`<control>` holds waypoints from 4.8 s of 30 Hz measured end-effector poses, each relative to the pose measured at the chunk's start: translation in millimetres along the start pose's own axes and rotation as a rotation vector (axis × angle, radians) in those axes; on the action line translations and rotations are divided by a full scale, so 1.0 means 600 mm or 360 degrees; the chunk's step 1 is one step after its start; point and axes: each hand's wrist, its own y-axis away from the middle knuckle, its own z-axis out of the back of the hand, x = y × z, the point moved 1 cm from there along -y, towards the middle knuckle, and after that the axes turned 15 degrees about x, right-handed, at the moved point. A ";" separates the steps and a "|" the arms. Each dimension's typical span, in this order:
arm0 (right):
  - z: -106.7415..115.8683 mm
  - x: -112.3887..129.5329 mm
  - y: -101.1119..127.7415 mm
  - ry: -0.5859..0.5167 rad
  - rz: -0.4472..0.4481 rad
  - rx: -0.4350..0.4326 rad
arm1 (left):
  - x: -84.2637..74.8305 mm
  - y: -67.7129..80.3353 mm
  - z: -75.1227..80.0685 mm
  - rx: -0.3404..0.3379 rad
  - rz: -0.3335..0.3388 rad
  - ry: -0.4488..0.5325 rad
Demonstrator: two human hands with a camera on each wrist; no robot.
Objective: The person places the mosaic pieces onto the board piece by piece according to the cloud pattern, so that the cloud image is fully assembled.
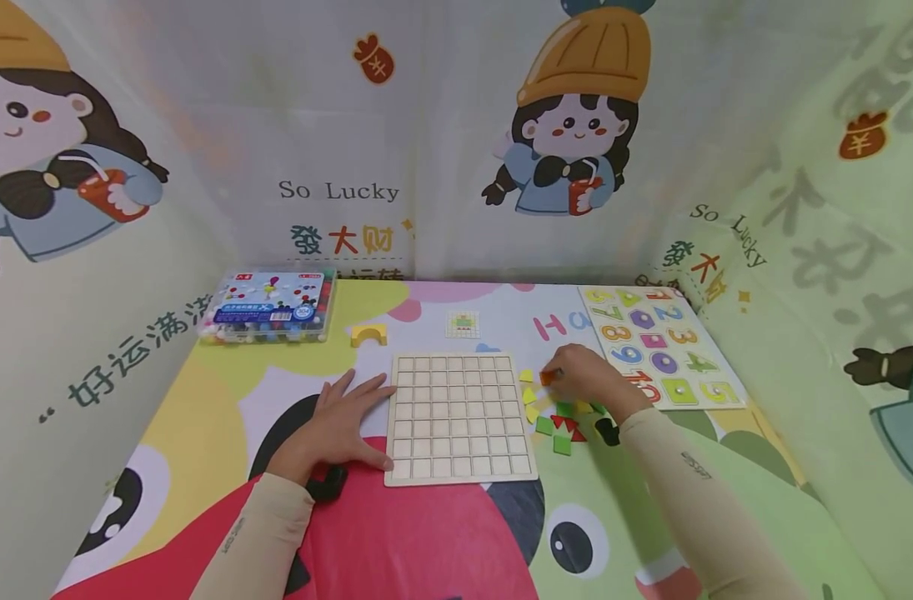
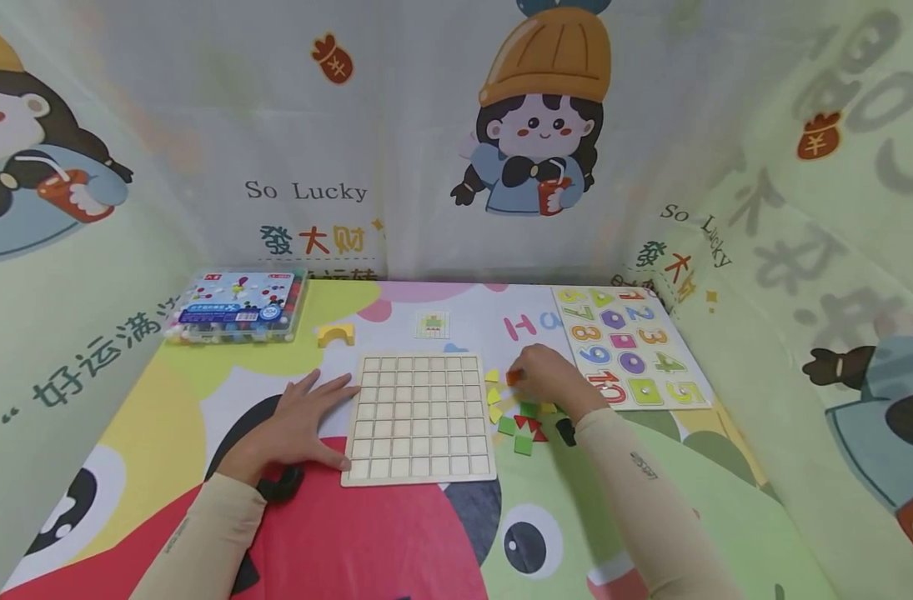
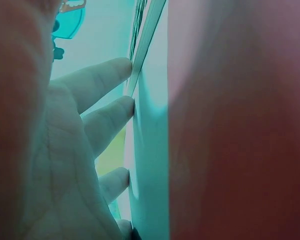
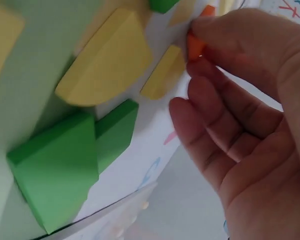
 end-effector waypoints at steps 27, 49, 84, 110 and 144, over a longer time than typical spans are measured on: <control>0.008 0.174 -0.092 0.0220 0.0529 -0.0037 | -0.003 0.005 -0.001 -0.0009 -0.0033 -0.0020; -0.018 0.194 -0.106 -0.0004 0.0483 -0.0055 | -0.003 0.001 -0.004 0.0011 0.0005 -0.0037; -0.022 0.209 -0.082 -0.0082 0.0395 -0.0049 | 0.001 0.003 -0.009 -0.0007 -0.0014 -0.0014; 0.006 -0.024 0.057 -0.0226 -0.0035 -0.0111 | 0.004 0.003 -0.007 -0.0038 -0.0055 -0.0012; -0.015 -0.032 0.038 -0.0221 -0.0075 -0.0029 | 0.004 0.003 -0.007 -0.0017 -0.0034 -0.0007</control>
